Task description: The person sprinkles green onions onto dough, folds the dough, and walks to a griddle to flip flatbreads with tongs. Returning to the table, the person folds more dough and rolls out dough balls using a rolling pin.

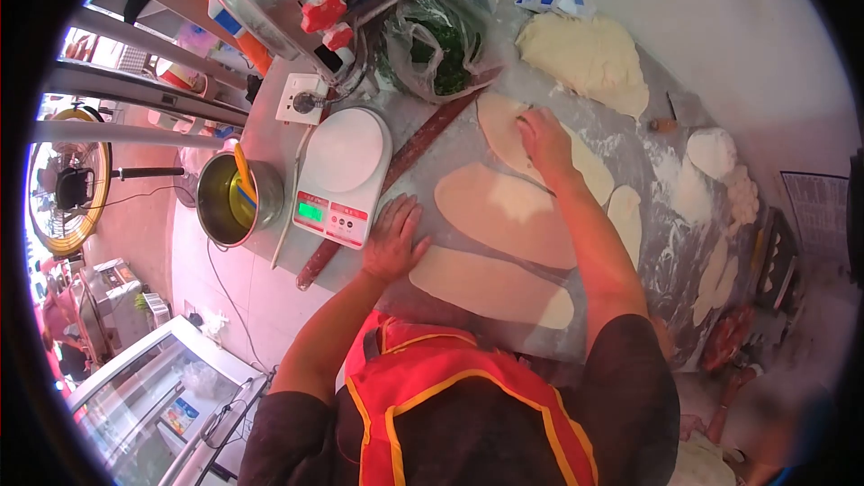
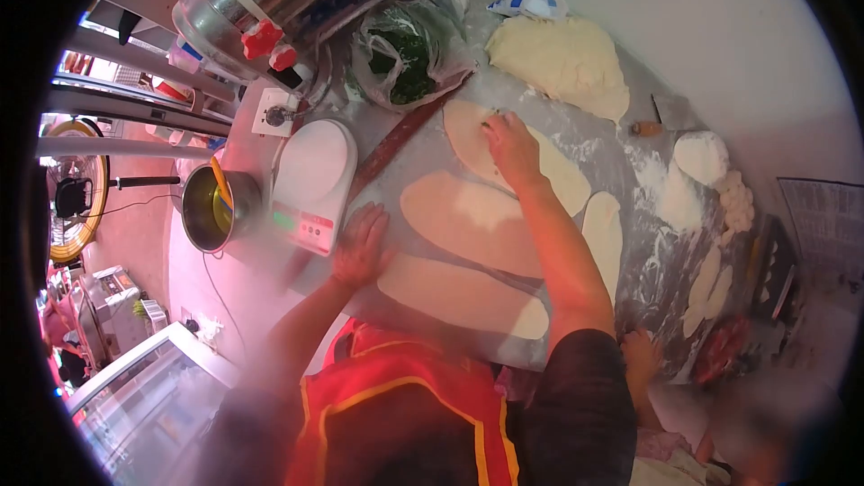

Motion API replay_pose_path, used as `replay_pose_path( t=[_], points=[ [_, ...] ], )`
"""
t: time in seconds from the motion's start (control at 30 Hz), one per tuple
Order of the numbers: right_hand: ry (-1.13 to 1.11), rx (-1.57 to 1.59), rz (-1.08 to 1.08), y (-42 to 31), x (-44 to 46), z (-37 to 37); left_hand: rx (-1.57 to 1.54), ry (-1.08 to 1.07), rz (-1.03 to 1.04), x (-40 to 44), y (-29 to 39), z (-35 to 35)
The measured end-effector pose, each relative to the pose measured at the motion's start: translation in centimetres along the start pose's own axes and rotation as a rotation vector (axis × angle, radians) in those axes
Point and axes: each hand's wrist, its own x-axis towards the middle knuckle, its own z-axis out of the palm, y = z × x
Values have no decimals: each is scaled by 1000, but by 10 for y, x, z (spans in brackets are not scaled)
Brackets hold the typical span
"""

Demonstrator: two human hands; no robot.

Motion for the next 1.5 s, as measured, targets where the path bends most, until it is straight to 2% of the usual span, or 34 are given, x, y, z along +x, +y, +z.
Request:
replay_pose_path(
  t=[0.07,0.17,0.27,0.33,0.4,0.5,0.7,1.0,1.23,1.33,1.43,1.5],
  points=[
    [18,274,256,5,2,-6,10,-7,-6,0,1,0],
    [110,354,317,14,9,-27,6,10,5,0,1,2],
    [-70,507,546,-22,-4,-54,-13,10,7,1,1,0],
    [-161,568,565,-33,-34,-37,-2,41,15,1,4,-2],
    [-213,328,190,-47,-60,-22,2,52,21,2,4,-2],
    [-267,49,-64,-65,-79,-14,-5,23,4,0,2,2],
    [-188,115,58,-62,-97,-14,-19,-24,-26,0,3,-2],
    [-157,315,157,-89,-131,-28,15,54,32,-1,1,3],
    [-163,172,-53,-156,-193,0,8,57,27,-3,2,1],
    [-98,63,-82,-154,-208,17,-2,55,17,-4,3,3],
    [43,79,-81,-154,-212,14,-4,60,22,-5,0,6],
    [95,376,359,-160,-212,2,4,61,27,-5,0,8]
  ],
)
